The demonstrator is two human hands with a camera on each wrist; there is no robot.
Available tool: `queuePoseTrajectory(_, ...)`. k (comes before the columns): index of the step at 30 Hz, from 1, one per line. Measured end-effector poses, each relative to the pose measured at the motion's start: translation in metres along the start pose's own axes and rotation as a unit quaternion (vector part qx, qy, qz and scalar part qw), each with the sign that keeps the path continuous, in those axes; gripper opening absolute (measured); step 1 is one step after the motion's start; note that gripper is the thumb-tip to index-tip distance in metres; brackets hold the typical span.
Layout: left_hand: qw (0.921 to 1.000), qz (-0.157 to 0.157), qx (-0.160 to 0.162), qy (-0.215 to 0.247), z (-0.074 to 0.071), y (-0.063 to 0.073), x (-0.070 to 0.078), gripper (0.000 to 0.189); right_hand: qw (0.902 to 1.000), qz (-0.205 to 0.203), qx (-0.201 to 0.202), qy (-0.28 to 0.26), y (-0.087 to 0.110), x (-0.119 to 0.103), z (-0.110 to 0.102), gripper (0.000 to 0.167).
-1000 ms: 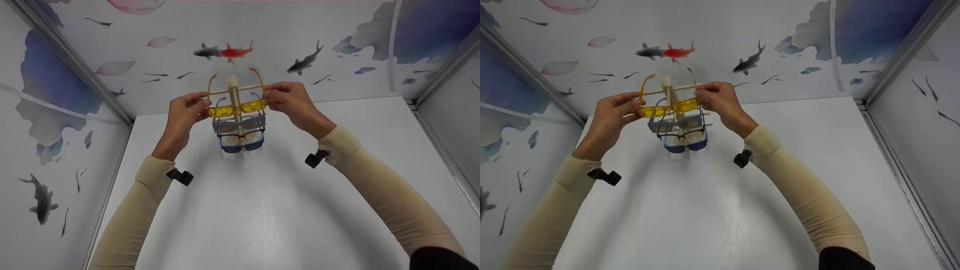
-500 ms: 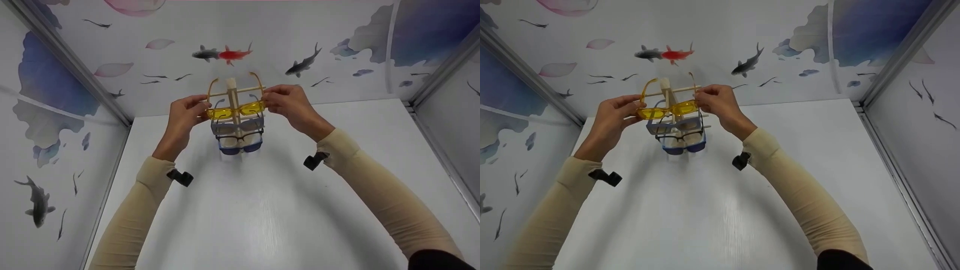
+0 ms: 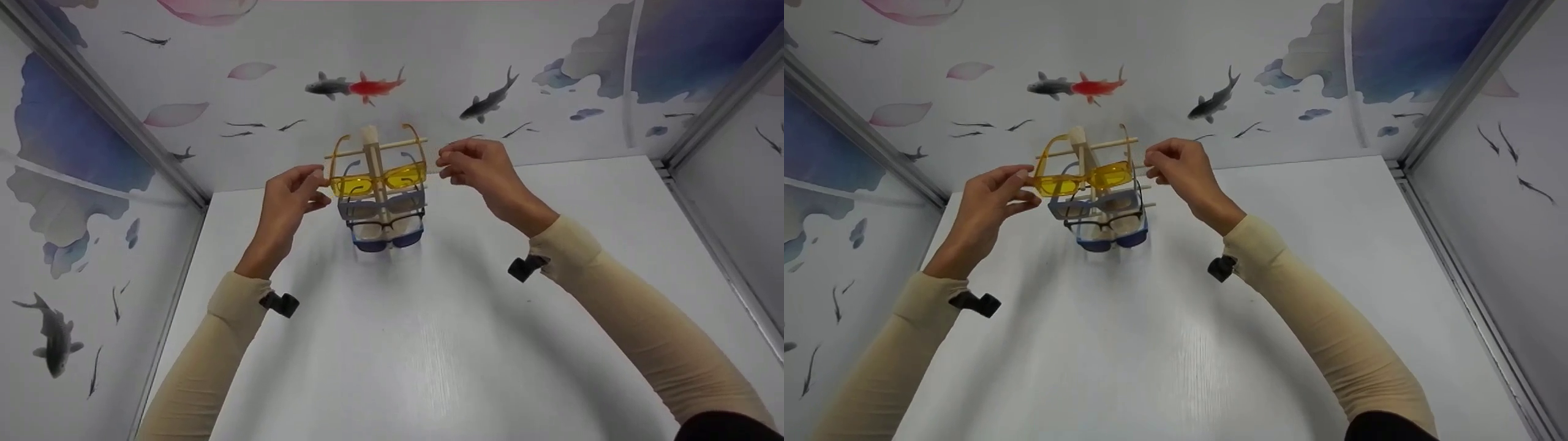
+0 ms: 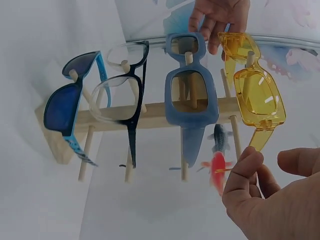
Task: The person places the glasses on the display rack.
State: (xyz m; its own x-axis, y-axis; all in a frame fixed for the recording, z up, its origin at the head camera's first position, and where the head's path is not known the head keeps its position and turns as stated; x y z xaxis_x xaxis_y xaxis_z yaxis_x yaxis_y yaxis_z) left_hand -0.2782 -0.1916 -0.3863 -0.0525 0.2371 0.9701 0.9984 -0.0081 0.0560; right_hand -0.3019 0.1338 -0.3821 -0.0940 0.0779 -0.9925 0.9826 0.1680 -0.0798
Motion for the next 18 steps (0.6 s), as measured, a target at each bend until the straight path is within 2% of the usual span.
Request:
queuePoseTrajectory(5, 0.998, 0.009, 0.002, -0.062, -0.01, 0.014, -0.012, 0.042, 0.9985, -0.037, 0.005, 0.041, 0.017, 0.002, -0.019, 0.031)
queuePoseTrajectory(11, 0.994, 0.024, -0.003, -0.107, -0.011, 0.03, -0.022, 0.042, 0.9949, -0.054, 0.005, 0.085, 0.035, 0.012, -0.035, 0.031)
queuePoseTrajectory(14, 0.9921, 0.031, -0.005, -0.122, -0.009, 0.036, -0.026, 0.044, 0.9879, -0.078, -0.003, 0.134, 0.044, 0.016, -0.04, 0.027)
queuePoseTrajectory(18, 0.9915, 0.042, -0.006, -0.123, -0.007, 0.041, -0.031, 0.048, 0.9716, -0.113, -0.013, 0.207, 0.057, 0.018, -0.045, 0.022)
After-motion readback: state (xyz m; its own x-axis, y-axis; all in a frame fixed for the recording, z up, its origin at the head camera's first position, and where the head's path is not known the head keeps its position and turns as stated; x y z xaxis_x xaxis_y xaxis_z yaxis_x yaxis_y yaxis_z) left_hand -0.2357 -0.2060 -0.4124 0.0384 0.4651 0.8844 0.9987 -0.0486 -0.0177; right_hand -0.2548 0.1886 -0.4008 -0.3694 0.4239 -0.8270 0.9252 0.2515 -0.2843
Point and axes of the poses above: each hand's wrist, its own y-axis away from the middle knuckle, its own z-axis out of the palm, x = y × z, the point moved 7 cm from there along -y, towards the middle knuckle, and after that the axes turned 6 degrees about -z, right-handed, at the moved point
